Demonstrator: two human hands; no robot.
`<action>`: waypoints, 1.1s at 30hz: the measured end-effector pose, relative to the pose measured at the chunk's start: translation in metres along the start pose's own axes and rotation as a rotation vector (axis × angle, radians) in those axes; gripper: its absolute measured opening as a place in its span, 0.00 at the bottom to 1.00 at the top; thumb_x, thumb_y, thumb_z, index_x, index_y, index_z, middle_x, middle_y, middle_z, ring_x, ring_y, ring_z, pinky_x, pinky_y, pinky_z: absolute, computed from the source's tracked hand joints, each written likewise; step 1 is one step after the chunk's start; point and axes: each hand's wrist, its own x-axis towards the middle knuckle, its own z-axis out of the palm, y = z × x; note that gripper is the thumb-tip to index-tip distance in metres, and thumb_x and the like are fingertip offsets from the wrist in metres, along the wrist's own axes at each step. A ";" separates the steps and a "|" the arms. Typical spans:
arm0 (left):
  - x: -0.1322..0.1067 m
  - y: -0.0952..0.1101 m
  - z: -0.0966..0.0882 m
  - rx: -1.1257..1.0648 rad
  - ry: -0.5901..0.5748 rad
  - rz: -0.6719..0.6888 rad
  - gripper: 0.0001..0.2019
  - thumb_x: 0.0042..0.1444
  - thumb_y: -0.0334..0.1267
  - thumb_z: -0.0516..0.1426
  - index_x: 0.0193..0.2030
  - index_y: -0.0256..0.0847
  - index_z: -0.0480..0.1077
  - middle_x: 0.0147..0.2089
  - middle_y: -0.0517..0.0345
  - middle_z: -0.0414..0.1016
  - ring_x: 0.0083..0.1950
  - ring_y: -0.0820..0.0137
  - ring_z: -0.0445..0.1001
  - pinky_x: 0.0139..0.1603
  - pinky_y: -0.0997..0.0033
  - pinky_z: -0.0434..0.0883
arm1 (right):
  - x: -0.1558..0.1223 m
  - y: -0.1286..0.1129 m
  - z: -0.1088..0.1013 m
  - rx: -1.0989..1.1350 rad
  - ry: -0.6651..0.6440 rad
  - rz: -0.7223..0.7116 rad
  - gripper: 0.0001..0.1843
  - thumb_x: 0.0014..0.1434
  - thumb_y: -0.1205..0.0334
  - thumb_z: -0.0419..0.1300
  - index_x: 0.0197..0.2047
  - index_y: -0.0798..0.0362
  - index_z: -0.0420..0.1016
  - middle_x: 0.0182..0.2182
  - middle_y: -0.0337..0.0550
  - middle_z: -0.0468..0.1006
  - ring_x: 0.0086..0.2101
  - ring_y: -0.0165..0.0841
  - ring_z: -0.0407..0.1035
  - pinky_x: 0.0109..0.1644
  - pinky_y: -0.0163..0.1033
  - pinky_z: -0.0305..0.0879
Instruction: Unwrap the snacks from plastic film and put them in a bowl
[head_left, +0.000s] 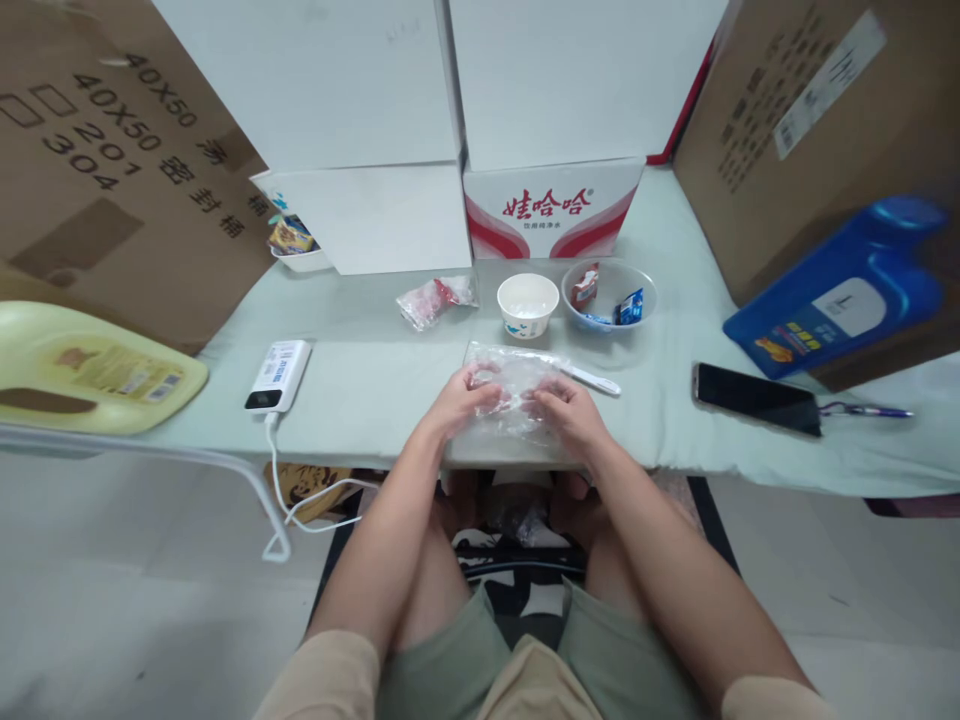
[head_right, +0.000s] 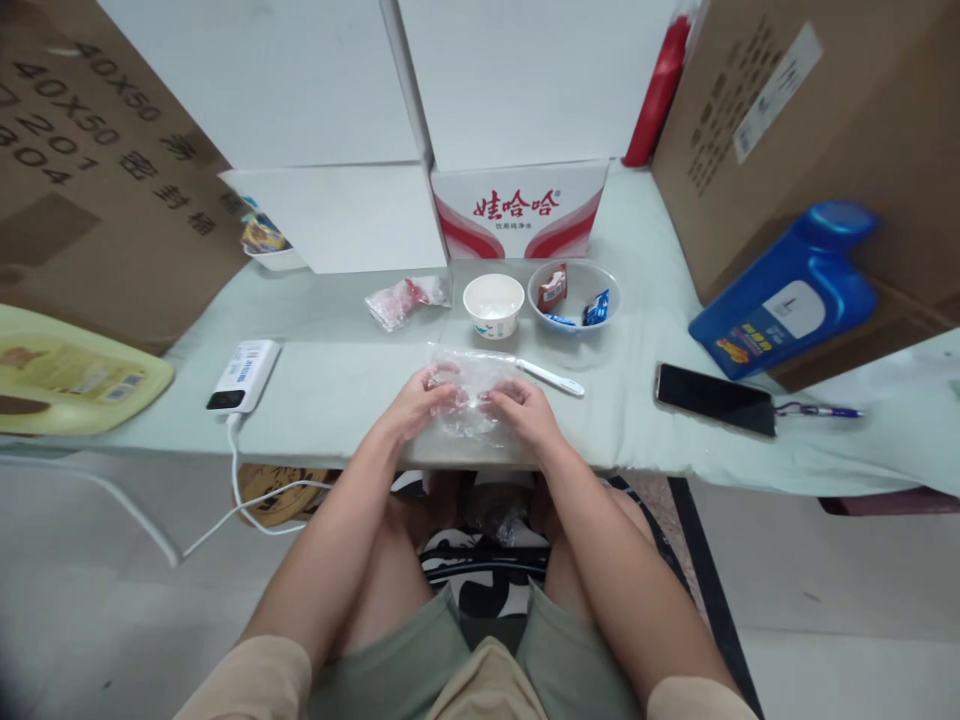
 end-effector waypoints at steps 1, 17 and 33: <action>0.001 -0.001 0.000 0.043 0.004 0.002 0.30 0.37 0.46 0.72 0.45 0.38 0.68 0.27 0.62 0.77 0.26 0.73 0.74 0.29 0.75 0.69 | 0.000 0.000 -0.001 0.001 0.012 -0.001 0.23 0.38 0.46 0.74 0.31 0.50 0.71 0.30 0.41 0.82 0.32 0.37 0.78 0.38 0.41 0.72; -0.002 0.004 0.008 -0.106 0.067 -0.028 0.23 0.40 0.38 0.66 0.46 0.43 0.69 0.21 0.68 0.68 0.19 0.75 0.66 0.21 0.77 0.63 | -0.004 -0.013 0.000 0.110 0.086 -0.022 0.20 0.40 0.53 0.67 0.38 0.46 0.71 0.22 0.32 0.74 0.23 0.32 0.69 0.28 0.39 0.70; 0.003 0.002 -0.008 0.343 0.132 0.233 0.21 0.43 0.34 0.64 0.47 0.43 0.70 0.36 0.64 0.68 0.30 0.78 0.67 0.33 0.78 0.64 | 0.009 -0.001 -0.010 -0.113 0.257 -0.078 0.46 0.38 0.57 0.70 0.62 0.48 0.62 0.34 0.35 0.75 0.33 0.32 0.70 0.41 0.39 0.68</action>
